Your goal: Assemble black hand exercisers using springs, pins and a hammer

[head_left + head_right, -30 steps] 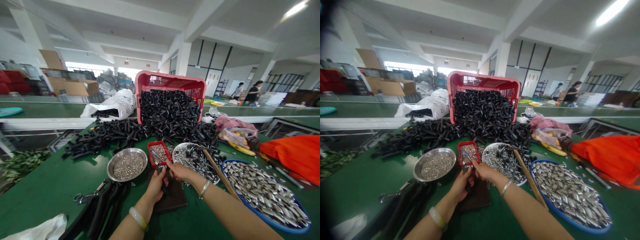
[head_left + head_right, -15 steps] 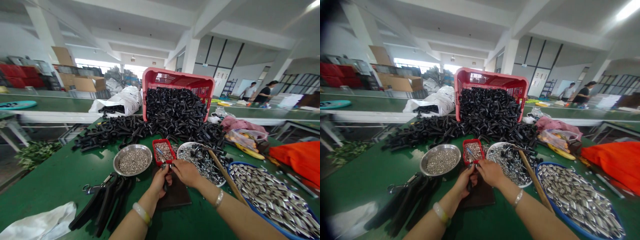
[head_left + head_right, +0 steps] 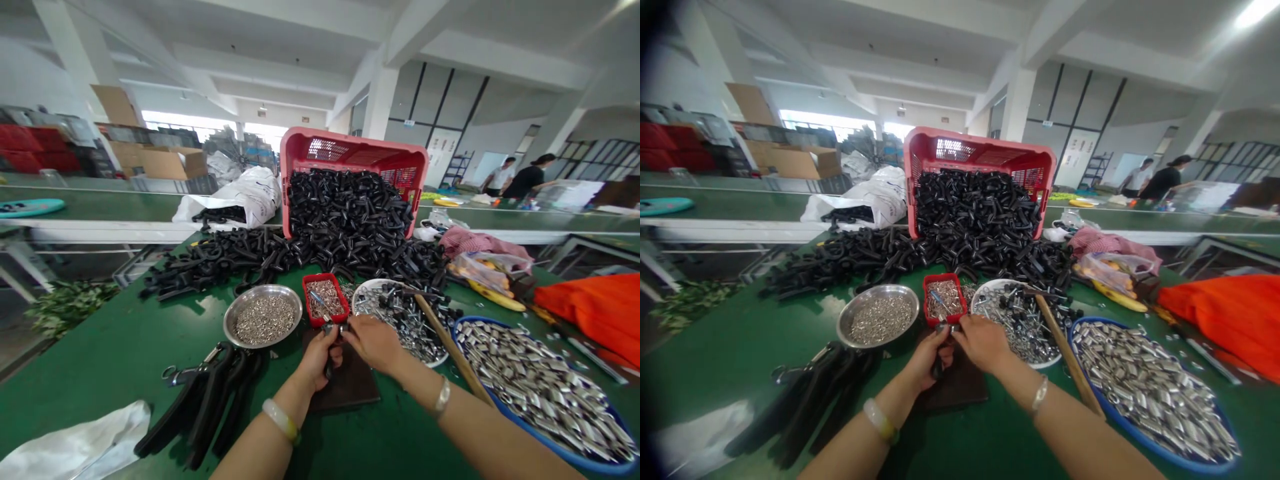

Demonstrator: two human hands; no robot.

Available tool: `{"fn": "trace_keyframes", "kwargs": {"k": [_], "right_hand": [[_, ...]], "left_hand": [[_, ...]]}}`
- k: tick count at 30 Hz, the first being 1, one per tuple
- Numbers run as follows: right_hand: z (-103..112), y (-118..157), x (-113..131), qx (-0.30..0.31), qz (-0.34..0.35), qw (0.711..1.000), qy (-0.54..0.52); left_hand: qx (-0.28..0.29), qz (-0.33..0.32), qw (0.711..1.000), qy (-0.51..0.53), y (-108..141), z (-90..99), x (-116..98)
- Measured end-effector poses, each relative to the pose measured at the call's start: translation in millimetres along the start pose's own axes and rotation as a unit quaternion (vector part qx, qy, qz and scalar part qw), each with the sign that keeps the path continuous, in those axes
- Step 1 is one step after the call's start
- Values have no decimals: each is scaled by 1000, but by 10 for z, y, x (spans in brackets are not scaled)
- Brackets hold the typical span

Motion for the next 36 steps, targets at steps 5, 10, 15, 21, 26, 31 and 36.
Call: {"fn": "trace_keyframes", "kwargs": {"k": [5, 10, 15, 21, 26, 31, 36], "right_hand": [[-432, 29, -172, 142, -53, 976, -155], [-163, 92, -198, 73, 35, 990, -119], [-112, 160, 153, 69, 248, 966, 20], [-323, 91, 13, 34, 114, 989, 90], [-101, 247, -262, -5, 20, 995, 98], [627, 632, -1269, -130, -159, 965, 163], [418, 868, -2100, -33, -239, 960, 141]], "left_hand": [[-23, -38, 974, -223, 9, -53, -141], [-12, -106, 857, -505, 97, -191, -431], [87, -71, 775, -622, 129, -301, -460], [6, -122, 608, -784, 174, -319, -565], [47, -128, 493, -859, 209, -416, -533], [-48, -39, 470, -881, -169, -238, -1031], [-88, 31, 456, -885, -670, -16, -1173]]}}
Point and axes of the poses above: each hand's wrist, its own y-axis away from the middle knuckle, its own z-axis out of the back of the hand, x = y × z, the point moved 10 cm from there along -y, towards the middle knuckle, and after that the axes turned 6 degrees about x, right-handed, at the moved point
